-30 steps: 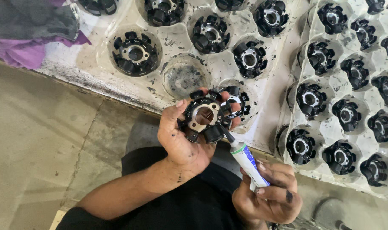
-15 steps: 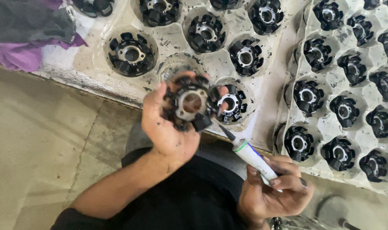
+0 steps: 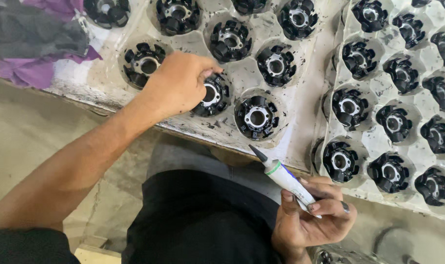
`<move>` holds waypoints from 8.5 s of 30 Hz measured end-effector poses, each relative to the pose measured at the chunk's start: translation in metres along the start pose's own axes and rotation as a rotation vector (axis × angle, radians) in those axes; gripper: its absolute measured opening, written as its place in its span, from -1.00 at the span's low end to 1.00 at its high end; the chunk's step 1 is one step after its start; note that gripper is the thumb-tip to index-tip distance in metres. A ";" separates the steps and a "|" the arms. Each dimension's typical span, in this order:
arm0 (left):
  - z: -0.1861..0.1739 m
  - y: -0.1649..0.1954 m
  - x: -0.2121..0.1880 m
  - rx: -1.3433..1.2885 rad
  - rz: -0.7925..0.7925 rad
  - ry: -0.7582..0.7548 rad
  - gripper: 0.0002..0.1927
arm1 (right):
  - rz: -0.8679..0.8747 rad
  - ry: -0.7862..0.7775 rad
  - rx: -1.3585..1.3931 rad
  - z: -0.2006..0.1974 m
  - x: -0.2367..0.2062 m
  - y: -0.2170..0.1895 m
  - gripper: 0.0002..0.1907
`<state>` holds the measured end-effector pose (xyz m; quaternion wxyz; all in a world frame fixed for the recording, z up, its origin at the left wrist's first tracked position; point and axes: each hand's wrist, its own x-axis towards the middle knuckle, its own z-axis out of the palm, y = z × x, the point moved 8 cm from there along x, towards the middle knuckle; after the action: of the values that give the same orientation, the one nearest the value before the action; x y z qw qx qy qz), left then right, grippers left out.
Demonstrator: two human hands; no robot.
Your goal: The person holds a rotor assembly with black rubber pieces in one hand and squeezes black adhesive from a tube onto the rubber segments, rotating the part to reach each segment. They place the finished part back into a molded tray, pick up the next rotor, and at one point wipe the tube tip with a cloth.
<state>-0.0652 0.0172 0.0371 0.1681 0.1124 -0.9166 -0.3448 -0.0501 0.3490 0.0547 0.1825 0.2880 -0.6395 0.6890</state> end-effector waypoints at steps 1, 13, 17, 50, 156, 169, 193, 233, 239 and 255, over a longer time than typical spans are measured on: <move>-0.005 0.013 0.002 0.092 0.062 0.028 -0.71 | 0.008 0.008 0.016 -0.002 0.005 0.000 -0.48; 0.075 0.111 0.000 0.268 0.494 0.007 -0.50 | 0.037 0.155 0.283 -0.033 0.039 0.035 -0.56; 0.072 0.117 -0.001 0.108 0.388 -0.074 -0.36 | 0.324 0.096 0.566 -0.035 0.039 0.050 -0.66; -0.060 0.096 -0.096 -1.521 0.290 0.342 -0.55 | -0.095 0.097 -0.089 0.035 0.002 -0.064 -0.44; 0.109 0.159 0.095 0.047 0.304 -0.052 -0.87 | -0.105 0.274 0.129 -0.103 0.111 0.038 -0.49; 0.144 0.190 0.146 0.557 0.263 -0.113 -0.27 | -0.188 0.313 0.073 -0.151 0.114 0.003 -0.53; 0.016 0.134 0.026 -1.632 0.134 0.270 -0.28 | 0.631 0.281 0.656 -0.031 0.093 0.098 -0.72; -0.017 0.106 -0.022 -1.272 0.253 0.180 -0.58 | -0.161 -0.293 -0.450 0.042 0.060 -0.029 -0.44; -0.007 0.094 -0.016 -1.386 0.198 0.194 -0.57 | -0.175 -0.320 -0.444 0.049 0.064 -0.023 -0.48; 0.010 0.079 -0.024 -1.788 0.117 0.364 -0.58 | -0.150 -0.207 -0.500 0.047 0.050 -0.024 -0.46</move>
<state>-0.0541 0.0890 0.0774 0.3517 -0.0537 -0.2715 -0.8942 -0.0652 0.2993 0.1056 0.2320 0.3494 -0.7818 0.4614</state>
